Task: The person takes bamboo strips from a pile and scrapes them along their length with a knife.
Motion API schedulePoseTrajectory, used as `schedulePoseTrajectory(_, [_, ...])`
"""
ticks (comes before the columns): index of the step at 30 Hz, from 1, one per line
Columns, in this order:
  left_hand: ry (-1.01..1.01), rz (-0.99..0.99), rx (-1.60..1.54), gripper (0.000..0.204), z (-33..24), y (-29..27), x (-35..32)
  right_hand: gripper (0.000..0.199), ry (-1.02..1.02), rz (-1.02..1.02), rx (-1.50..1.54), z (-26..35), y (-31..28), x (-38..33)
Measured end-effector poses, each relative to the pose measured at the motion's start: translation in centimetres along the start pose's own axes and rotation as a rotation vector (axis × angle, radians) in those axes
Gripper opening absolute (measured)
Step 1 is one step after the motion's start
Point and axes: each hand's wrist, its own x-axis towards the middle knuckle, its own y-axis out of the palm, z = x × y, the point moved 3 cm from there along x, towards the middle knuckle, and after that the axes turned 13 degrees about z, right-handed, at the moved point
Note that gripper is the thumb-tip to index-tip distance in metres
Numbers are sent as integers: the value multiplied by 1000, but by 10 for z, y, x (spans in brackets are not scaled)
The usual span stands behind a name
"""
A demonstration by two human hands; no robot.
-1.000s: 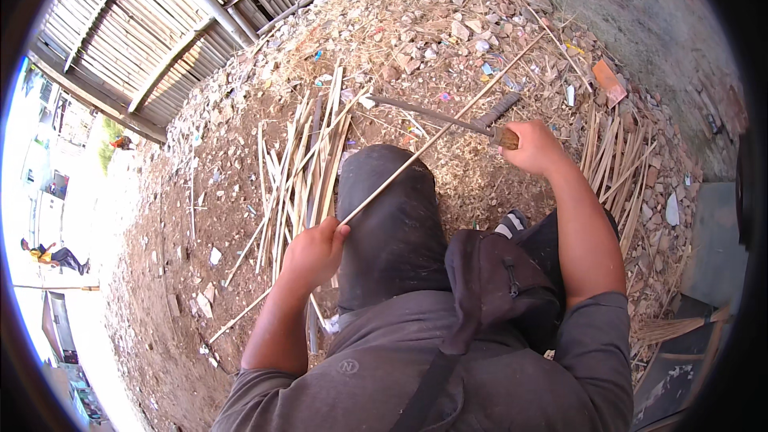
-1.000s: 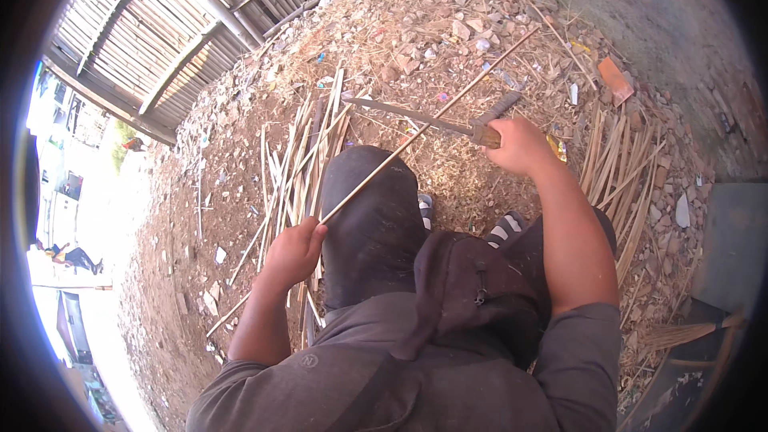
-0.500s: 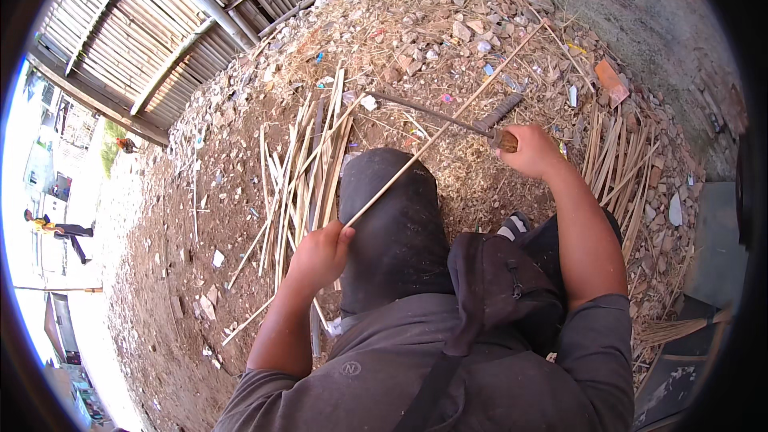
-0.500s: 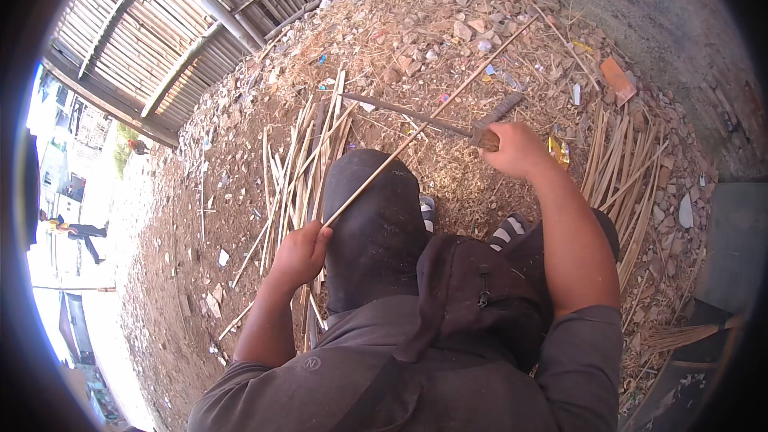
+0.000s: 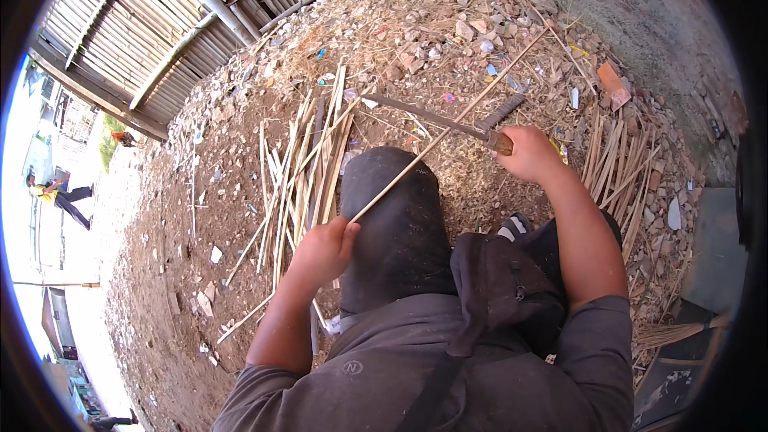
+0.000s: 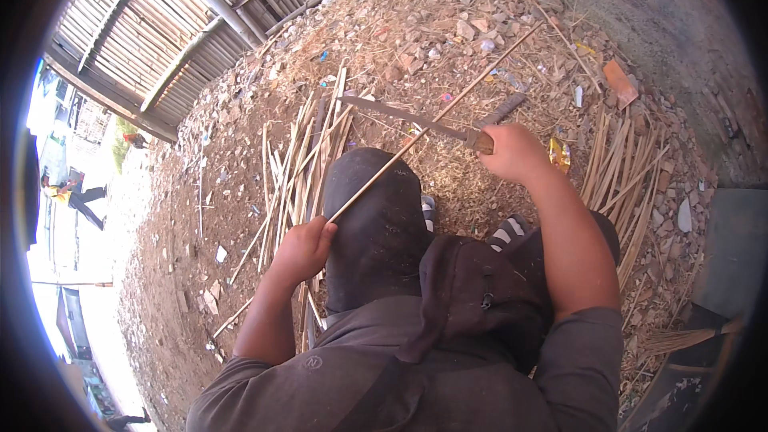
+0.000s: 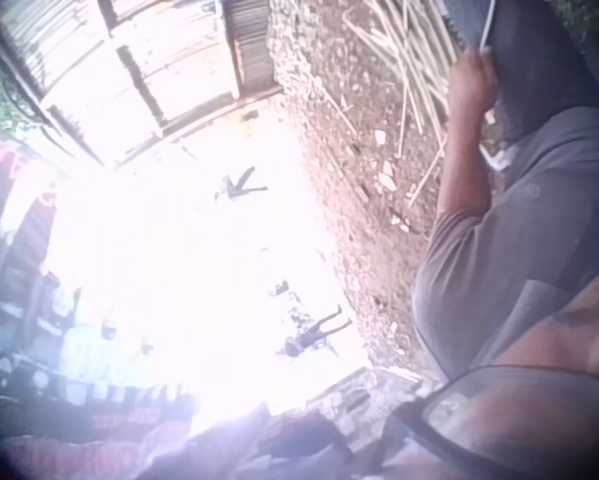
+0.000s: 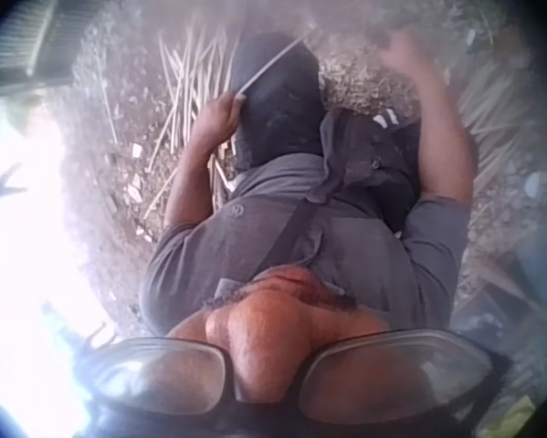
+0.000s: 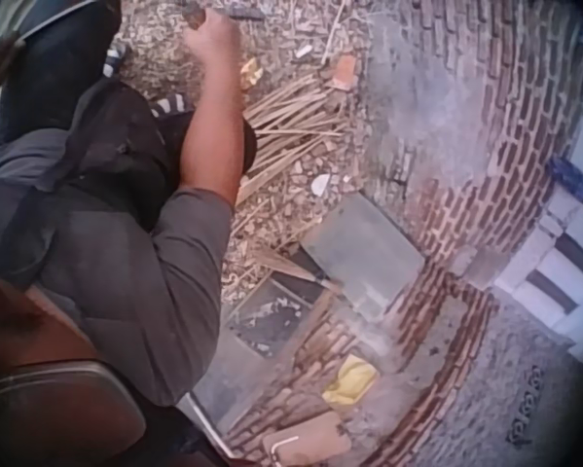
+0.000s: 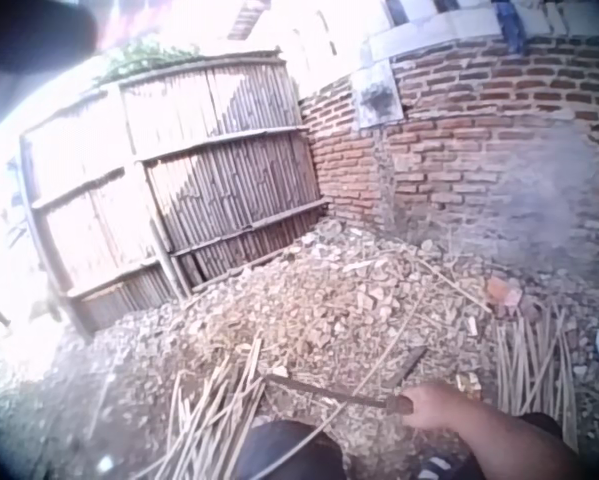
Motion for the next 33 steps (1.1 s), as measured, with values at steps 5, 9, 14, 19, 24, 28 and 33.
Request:
schedulePoseTrajectory(5, [-33, 16, 27, 36, -1, -2, -1, 23, -4, 61, -45, -20, 5, 3])
schedulePoseTrajectory(9, [-7, 32, 1, 36, 2, -6, 8, 32, 298, -16, 194, -67, -7, 11])
schedulePoseTrajectory(14, [35, -11, 30, 35, 8, -2, 2, 31, 109, 122, -72, 0, 0, -1])
schedulePoseTrajectory(19, [85, -77, 50, 33, 10, 0, 9, 31, 391, 1, 204, -72, -5, 12])
schedulePoseTrajectory(24, [39, -25, 44, 36, 9, -4, 1, 27, 199, 8, 115, -31, 2, 6])
schedulePoseTrajectory(28, [32, -24, 93, 35, 11, -6, -1, 26, 10, 43, 32, -35, 11, 3])
schedulePoseTrajectory(33, [34, 40, 29, 38, 10, -9, 3, 26, 329, -55, 290, -94, -16, 10])
